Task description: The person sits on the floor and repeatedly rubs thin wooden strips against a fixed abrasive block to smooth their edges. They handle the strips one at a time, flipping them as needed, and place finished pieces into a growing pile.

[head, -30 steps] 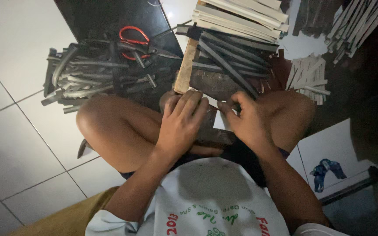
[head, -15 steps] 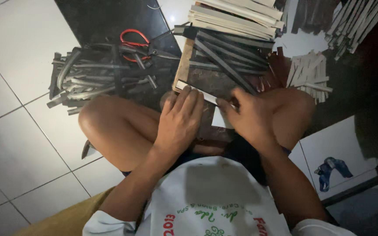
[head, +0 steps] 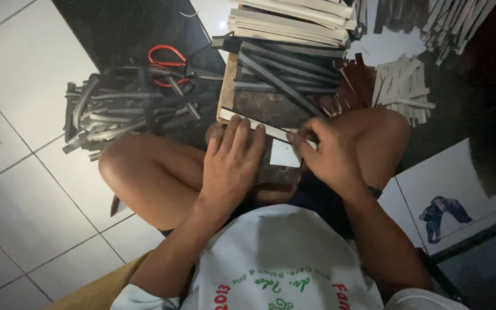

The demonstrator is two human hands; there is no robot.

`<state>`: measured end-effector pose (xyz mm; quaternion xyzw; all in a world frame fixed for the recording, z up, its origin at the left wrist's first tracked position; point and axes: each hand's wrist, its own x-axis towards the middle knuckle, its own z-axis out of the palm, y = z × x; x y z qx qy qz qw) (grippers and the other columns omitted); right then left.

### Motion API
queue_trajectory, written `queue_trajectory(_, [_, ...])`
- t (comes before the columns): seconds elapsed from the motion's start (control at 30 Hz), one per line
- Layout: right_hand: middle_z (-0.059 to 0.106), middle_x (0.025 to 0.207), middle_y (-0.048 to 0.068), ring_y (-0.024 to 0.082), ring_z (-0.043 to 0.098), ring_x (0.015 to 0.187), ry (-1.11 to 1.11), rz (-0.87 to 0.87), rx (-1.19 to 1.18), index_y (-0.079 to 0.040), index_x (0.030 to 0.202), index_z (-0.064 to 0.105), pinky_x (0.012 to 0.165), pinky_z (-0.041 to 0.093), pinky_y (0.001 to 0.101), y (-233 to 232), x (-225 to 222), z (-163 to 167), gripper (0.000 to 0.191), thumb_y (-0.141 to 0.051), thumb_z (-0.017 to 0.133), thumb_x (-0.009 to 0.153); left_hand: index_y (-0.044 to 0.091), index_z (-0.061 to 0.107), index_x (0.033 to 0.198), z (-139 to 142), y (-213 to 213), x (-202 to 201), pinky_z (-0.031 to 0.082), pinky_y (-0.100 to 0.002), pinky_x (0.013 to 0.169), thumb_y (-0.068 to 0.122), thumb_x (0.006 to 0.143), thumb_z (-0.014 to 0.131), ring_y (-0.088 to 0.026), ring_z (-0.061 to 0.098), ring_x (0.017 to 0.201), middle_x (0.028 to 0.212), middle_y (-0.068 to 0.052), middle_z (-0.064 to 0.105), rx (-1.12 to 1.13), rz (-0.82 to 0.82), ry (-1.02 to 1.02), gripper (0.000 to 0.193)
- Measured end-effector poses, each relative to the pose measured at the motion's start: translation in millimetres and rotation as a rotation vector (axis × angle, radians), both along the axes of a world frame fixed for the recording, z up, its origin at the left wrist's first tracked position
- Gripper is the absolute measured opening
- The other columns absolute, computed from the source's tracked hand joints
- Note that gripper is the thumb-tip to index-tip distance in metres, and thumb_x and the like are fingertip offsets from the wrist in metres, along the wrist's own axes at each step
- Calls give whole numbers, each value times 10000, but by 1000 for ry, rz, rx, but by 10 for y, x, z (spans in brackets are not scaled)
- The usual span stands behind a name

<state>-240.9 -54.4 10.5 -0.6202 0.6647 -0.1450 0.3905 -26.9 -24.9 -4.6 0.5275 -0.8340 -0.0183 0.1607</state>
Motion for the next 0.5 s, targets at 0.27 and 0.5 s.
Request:
queue_trajectory(0.27, [720, 831, 144, 207, 696, 642, -24, 31, -160, -21, 965, 659, 546, 522, 344, 56, -38, -114, 214, -205, 765, 935, 85, 634, 1360, -2, 37, -220, 417, -455, 1063, 215, 926, 575, -306, 519, 1332, 1383, -142, 552, 15, -79, 53, 457])
queue_trajectory(0.5, [709, 929, 184, 295, 715, 776, 73, 64, -329, 0, 1013, 657, 651, 547, 398, 75, 96, -202, 247, -202, 781, 946, 3, 625, 1371, 72, 33, -184, 417, -412, 1093, 191, 938, 579, -260, 531, 1353, 1394, -119, 579, 29, -125, 61, 474])
